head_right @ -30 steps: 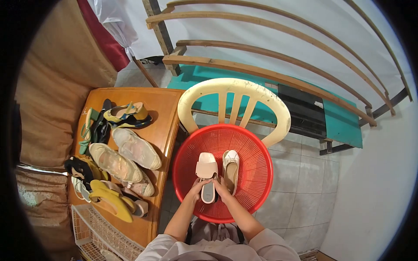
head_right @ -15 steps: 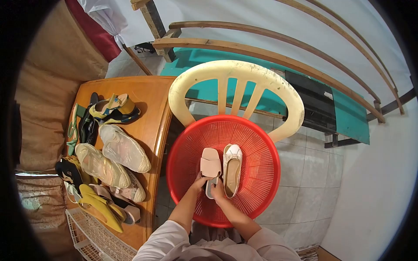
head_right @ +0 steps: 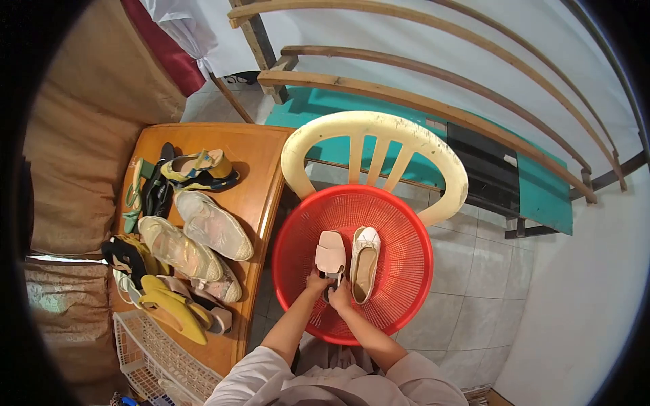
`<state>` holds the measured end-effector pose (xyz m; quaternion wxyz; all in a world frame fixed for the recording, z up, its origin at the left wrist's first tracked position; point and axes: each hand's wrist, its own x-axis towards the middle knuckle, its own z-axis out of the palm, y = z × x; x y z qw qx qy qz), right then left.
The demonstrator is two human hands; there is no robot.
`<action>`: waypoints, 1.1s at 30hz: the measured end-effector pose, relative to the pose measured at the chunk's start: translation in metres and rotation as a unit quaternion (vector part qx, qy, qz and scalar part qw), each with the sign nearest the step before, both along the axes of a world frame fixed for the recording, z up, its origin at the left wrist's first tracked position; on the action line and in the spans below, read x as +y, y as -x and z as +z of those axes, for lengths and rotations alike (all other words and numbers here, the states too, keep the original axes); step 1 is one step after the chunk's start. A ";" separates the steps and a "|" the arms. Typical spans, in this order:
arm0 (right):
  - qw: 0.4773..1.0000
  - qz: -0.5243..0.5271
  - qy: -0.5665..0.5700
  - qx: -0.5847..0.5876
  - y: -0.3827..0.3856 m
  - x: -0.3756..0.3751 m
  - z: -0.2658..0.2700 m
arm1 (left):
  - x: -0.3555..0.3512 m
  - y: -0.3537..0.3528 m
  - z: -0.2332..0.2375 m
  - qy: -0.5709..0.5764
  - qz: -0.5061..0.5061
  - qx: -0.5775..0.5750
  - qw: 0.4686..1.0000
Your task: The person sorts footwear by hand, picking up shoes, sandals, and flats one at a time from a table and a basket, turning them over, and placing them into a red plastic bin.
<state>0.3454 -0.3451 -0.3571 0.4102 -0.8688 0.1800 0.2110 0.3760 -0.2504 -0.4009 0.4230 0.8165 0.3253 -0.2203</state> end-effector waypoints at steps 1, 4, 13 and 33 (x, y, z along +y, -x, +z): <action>0.999 0.008 0.022 -0.022 0.002 -0.002 0.006 | 0.001 0.004 0.011 -0.004 -0.006 -0.019 1.000; 0.999 0.012 -0.036 -0.011 -0.007 -0.012 0.060 | 0.007 0.017 0.059 0.068 -0.002 -0.072 0.995; 0.951 0.028 -0.309 -0.011 -0.028 0.007 0.155 | 0.056 0.070 0.290 0.275 0.090 -0.281 0.915; 0.861 0.357 -0.360 -0.027 0.008 0.189 0.283 | 0.202 0.162 0.320 0.276 0.522 -0.331 0.736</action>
